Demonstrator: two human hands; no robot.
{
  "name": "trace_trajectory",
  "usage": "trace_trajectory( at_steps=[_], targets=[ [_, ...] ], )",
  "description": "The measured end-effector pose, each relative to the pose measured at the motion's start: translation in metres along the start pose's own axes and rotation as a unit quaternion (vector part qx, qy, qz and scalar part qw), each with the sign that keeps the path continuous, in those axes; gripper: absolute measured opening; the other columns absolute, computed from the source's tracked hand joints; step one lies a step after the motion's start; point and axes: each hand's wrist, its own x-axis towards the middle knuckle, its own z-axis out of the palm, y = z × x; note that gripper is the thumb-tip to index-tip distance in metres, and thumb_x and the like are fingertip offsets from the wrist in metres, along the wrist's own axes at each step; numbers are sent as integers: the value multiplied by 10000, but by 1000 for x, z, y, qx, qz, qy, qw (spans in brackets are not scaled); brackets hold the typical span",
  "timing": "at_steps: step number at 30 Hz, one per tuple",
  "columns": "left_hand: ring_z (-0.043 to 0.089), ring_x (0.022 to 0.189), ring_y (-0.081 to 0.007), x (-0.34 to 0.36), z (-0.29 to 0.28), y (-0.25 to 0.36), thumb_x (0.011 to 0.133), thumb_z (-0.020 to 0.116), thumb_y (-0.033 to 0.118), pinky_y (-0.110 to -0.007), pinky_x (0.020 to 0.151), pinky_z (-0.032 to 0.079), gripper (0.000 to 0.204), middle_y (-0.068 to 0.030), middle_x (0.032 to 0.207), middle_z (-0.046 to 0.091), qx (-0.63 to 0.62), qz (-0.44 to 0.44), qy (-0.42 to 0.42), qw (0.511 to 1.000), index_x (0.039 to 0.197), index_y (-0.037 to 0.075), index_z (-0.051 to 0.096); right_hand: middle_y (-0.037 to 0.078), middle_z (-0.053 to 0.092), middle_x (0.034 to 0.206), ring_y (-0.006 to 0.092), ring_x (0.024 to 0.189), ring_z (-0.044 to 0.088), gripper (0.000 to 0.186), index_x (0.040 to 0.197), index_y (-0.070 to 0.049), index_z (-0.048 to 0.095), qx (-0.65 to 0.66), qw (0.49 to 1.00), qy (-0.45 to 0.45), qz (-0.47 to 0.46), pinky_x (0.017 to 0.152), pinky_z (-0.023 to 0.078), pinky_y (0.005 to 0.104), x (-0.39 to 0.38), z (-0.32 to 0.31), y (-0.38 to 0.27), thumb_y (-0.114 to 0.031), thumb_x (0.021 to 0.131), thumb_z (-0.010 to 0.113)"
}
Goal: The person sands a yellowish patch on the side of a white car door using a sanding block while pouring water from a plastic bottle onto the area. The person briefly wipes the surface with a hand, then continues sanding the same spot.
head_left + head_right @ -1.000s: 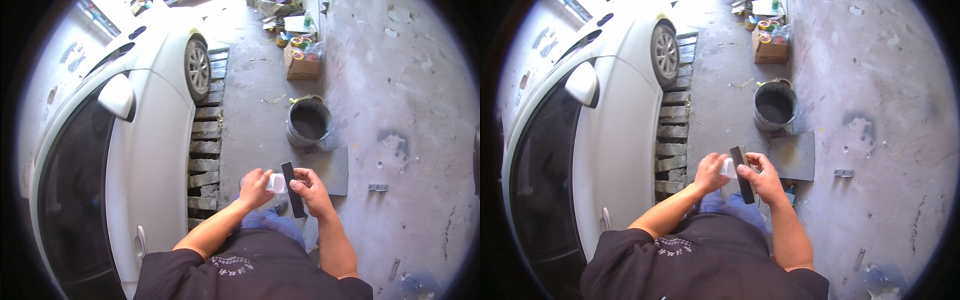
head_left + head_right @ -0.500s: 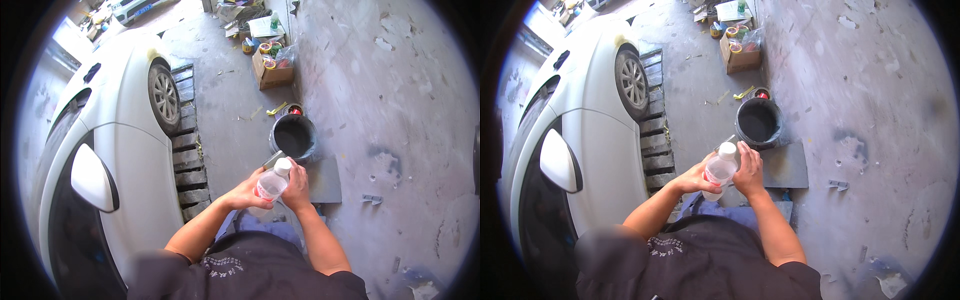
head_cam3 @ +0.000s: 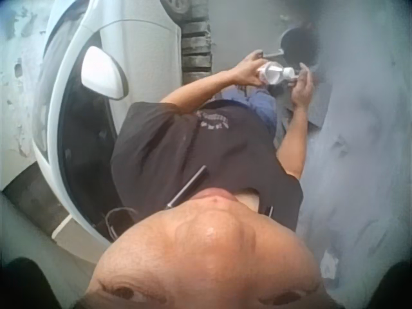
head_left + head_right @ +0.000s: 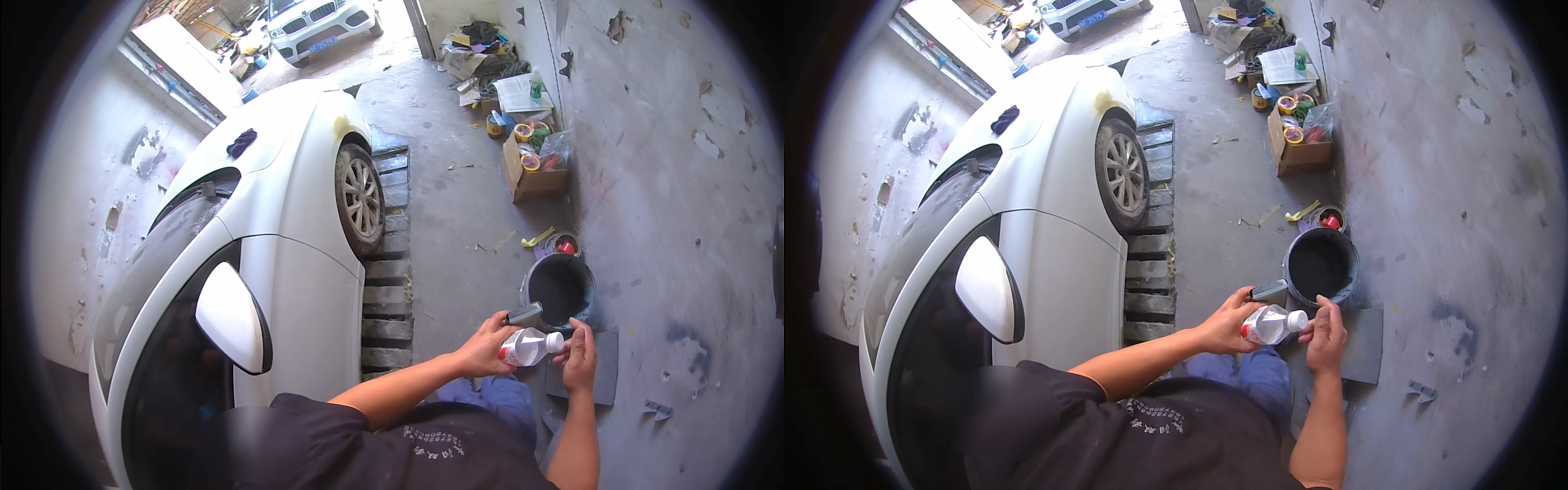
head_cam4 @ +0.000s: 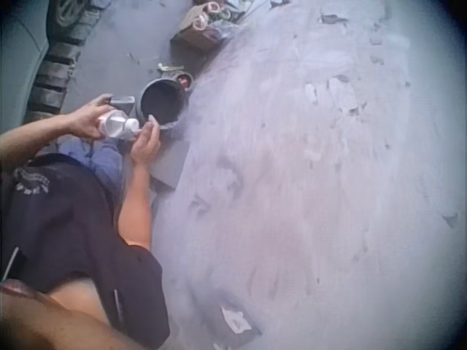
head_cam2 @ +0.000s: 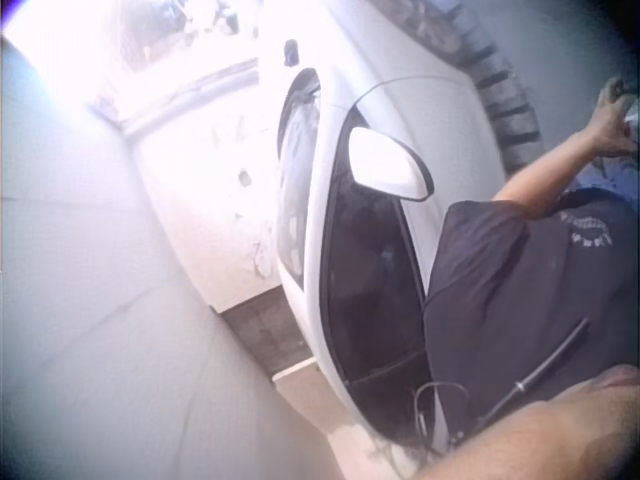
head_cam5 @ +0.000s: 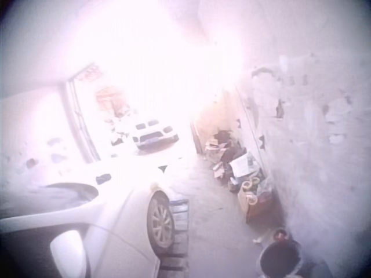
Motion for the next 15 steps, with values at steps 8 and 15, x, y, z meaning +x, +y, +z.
trace_trajectory(
  at_steps=[8,15],
  targets=[
    [444,1293,-453,49,38,12,633,846,199,-486,1063,422,776,-250,1430,393,166,6,100,981,1332,91,526,240,704,908,445,841,682,441,1282,-52,568,-353,927,-14,-128,752,514,545,37,-21,-40,-390,1012,486],
    [435,1312,-463,84,40,14,645,846,210,-468,1087,407,767,-270,1430,400,54,42,-17,998,1332,93,525,149,656,921,343,786,635,425,1306,-71,558,-364,841,-50,-397,662,494,453,52,-72,-41,-242,919,602]
  ],
)
